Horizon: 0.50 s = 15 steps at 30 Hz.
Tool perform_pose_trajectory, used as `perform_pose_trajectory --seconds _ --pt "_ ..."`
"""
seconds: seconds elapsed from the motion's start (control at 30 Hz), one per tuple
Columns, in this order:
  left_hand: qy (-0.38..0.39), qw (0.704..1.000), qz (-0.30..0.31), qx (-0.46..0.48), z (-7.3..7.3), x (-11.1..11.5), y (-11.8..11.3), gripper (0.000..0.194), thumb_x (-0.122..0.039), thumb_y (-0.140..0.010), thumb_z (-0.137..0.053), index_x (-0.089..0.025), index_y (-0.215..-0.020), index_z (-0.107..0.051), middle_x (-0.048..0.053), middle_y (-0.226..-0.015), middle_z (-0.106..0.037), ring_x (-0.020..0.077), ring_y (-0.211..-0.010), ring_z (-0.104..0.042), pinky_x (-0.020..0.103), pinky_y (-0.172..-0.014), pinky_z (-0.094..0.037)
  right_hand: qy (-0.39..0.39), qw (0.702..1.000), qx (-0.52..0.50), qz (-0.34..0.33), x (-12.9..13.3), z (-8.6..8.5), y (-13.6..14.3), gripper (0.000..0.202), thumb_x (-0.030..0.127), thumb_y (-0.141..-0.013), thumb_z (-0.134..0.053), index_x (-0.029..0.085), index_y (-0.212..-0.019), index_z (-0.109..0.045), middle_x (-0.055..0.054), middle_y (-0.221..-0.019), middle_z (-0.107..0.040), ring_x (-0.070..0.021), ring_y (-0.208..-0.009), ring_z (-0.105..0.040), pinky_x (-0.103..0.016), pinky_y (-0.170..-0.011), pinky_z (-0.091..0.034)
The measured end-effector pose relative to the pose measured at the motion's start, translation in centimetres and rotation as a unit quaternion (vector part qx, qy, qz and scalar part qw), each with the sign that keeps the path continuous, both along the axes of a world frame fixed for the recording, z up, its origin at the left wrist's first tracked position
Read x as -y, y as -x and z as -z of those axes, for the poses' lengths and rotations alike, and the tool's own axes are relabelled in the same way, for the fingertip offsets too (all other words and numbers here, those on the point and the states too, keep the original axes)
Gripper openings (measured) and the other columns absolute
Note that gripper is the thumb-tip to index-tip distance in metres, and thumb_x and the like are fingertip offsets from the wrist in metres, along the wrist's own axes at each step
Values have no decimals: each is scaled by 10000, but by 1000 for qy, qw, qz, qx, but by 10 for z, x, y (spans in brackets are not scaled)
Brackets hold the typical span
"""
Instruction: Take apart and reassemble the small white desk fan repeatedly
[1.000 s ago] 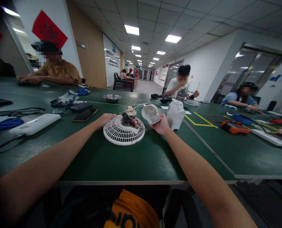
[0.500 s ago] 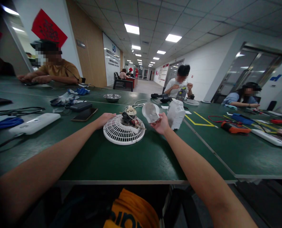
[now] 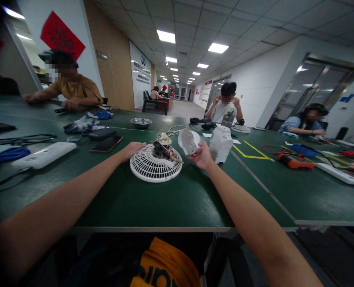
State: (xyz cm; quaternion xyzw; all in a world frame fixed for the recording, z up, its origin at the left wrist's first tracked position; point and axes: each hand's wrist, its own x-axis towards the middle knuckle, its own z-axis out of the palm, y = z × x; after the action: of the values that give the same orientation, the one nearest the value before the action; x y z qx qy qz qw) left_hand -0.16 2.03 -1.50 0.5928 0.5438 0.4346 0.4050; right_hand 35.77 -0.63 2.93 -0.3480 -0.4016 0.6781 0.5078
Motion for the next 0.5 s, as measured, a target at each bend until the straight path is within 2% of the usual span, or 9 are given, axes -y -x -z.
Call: perform_pose_trajectory --seconds 0.23,0.33,0.43,0.5 --pt "5 1000 4 12 -3 4 -2 508 -622 -659 -676 -142 -823 -701 46 -728 -719 213 -689 -653 324 -678 -480 -5 1000 10 21 -1 3 3 257 419 -790 -468 203 -872 -580 -29 -705 -645 -184 -612 -615 -272 -505 -462" --pt "6 1000 5 19 -5 8 -4 484 -607 -663 -676 -146 -805 -697 43 -718 -715 212 -691 -654 320 -671 -479 -22 999 27 42 -1 2 6 297 452 -779 -516 207 -936 -572 -29 -738 -640 -178 -626 -614 -259 -492 -456" --pt "12 1000 0 9 -7 9 -5 469 -606 -673 -665 -154 -793 -699 37 -710 -714 209 -688 -656 313 -669 -479 -119 985 62 113 3 -3 12 422 444 -765 -574 268 -1145 -522 19 -750 -609 -144 -600 -578 -228 -477 -430" --pt "8 1000 -2 2 -8 10 -5 464 -606 -681 -658 -157 -791 -701 37 -714 -716 206 -691 -656 308 -674 -479 -231 951 116 167 9 -8 18 573 403 -749 -629 313 -1285 -448 29 -791 -607 -134 -620 -560 -226 -498 -440"
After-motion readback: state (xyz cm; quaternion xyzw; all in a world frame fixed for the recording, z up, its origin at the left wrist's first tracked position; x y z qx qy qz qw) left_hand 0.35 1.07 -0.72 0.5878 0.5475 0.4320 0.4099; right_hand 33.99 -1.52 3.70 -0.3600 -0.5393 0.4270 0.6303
